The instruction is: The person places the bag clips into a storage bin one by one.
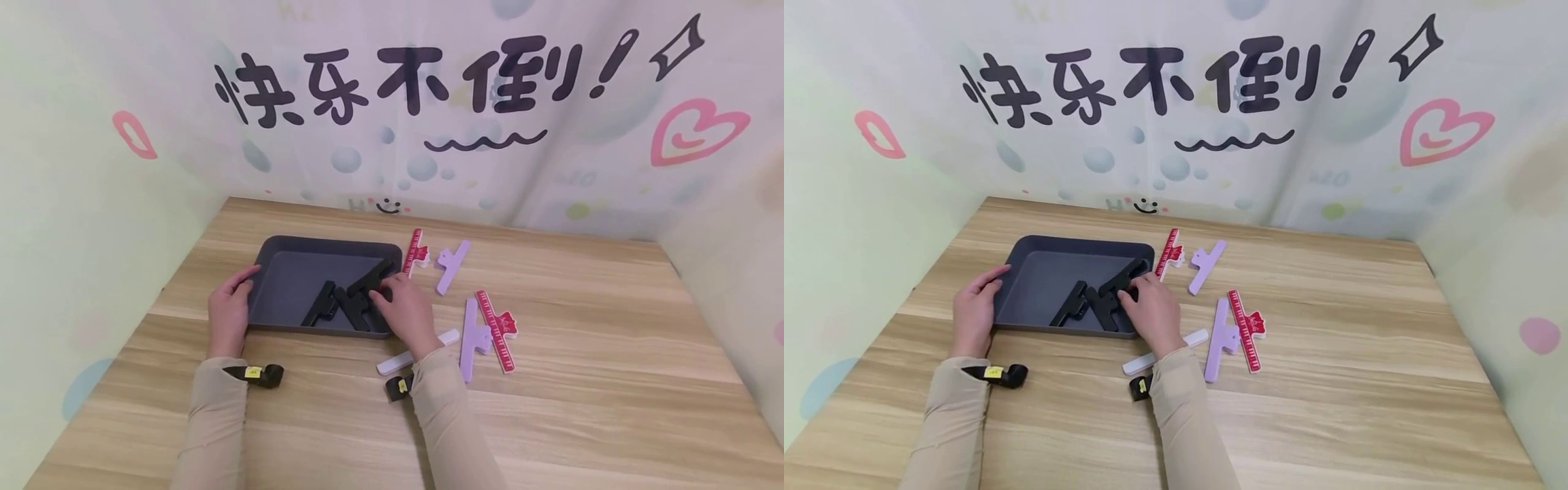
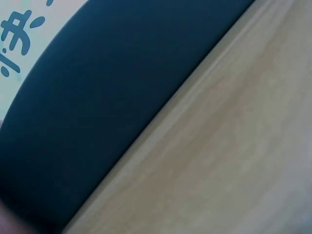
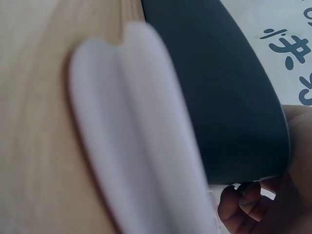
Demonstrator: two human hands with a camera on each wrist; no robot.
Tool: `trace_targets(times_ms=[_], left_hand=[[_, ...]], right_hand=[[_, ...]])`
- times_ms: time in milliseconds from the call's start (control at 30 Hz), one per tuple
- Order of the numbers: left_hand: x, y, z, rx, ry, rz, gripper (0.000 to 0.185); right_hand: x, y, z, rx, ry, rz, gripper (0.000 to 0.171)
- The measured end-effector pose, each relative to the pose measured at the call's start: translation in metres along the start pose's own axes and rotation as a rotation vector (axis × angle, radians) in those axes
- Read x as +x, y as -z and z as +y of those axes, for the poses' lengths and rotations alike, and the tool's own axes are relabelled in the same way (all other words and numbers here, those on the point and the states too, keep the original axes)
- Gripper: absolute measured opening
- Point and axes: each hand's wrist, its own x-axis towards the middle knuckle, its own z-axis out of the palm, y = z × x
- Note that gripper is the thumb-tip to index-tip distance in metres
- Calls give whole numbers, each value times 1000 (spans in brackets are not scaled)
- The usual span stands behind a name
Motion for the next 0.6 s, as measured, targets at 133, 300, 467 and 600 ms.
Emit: trace_targets(times_ms=[133,300,467,600], left_hand=[[0,1,0,-2,-6,4,28],[0,1,2,-8,-21,10,28],[0,1,2,1,-12,10,29],[-1,1,3,-4,-15,11,28]], right_hand=[[1,1,0,1,8,-27,32],[2,3,1,26,19,-45,34],[3,3,2,56,19,-54,34],[3,3,3,86,14,-55,33]])
